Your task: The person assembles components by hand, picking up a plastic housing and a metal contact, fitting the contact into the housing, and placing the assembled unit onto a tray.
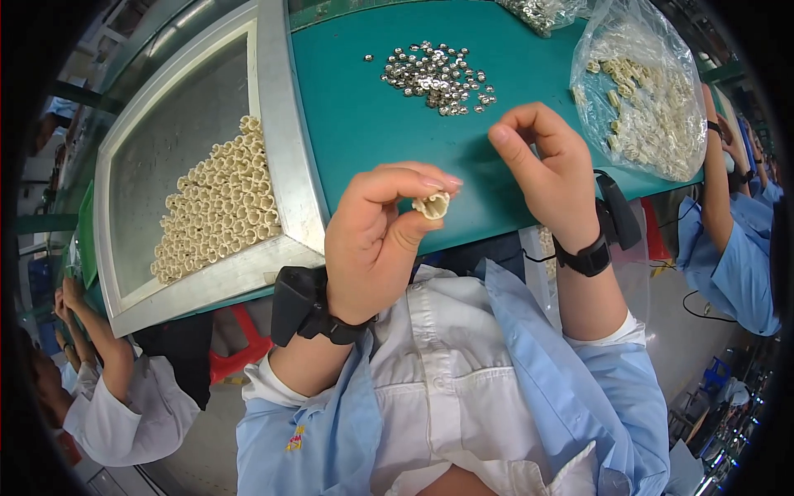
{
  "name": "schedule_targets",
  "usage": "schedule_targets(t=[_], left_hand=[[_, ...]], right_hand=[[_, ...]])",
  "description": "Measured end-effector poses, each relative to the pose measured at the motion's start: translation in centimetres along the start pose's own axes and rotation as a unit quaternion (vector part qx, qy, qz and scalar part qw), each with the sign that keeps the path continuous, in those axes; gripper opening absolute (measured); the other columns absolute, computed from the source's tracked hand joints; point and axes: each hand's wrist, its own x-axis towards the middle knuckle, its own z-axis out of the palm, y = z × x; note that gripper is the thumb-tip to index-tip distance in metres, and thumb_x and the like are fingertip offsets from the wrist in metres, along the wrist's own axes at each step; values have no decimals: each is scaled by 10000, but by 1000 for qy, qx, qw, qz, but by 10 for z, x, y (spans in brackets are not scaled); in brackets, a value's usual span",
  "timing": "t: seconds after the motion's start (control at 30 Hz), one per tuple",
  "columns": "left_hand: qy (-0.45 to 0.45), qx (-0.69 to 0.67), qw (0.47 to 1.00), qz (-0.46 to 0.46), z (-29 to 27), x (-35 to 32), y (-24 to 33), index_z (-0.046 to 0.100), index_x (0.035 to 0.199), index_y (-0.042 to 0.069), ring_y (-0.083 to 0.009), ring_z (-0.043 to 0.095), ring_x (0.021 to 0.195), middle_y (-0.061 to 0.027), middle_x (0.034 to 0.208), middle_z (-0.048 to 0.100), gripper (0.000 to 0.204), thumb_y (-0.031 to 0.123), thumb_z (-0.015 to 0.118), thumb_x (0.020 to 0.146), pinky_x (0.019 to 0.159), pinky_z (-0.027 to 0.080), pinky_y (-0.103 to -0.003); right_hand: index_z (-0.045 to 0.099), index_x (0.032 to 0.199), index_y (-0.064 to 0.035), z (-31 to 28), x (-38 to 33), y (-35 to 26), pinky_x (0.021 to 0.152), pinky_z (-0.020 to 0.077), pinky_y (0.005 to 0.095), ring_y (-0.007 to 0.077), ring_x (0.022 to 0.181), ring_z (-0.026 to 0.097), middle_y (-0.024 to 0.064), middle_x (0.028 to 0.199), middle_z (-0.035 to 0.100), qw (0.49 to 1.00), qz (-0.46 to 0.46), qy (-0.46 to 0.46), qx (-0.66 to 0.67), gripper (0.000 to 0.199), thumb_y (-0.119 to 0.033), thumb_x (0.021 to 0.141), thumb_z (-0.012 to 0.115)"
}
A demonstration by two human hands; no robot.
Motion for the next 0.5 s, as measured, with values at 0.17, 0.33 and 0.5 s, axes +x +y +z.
schedule_targets(t=[0.17, 0.33, 0.5], left_hand=[[51, -24, 996, -69, 0, -7, 28, 462, 1091, 2, -177, 580, 890, -127, 956, 590, 228, 101, 542, 902, 817, 467, -297], [112, 104, 988, 3, -34, -4, 68, 452, 1117, 4, -172, 582, 864, -134, 941, 607, 223, 89, 504, 918, 797, 466, -294], [269, 274, 923, -7, -122, -3, 110, 474, 1137, -18, -139, 579, 894, -77, 939, 610, 275, 32, 544, 876, 797, 452, -237]], right_hand=[[569, 844, -12, 2, 0, 10, 591, 390, 181, 39, 654, 471, -22, 731, 539, 999, 20, 38, -20, 118, -117, 852, 621], [569, 825, -12, 5, -5, 12, 579, 380, 182, 37, 639, 453, -21, 705, 527, 999, -19, 38, -34, 102, -97, 845, 621], [529, 883, -14, -2, -7, 16, 659, 348, 166, 39, 733, 445, -32, 793, 503, 998, 12, -7, -65, 79, -89, 901, 548]])
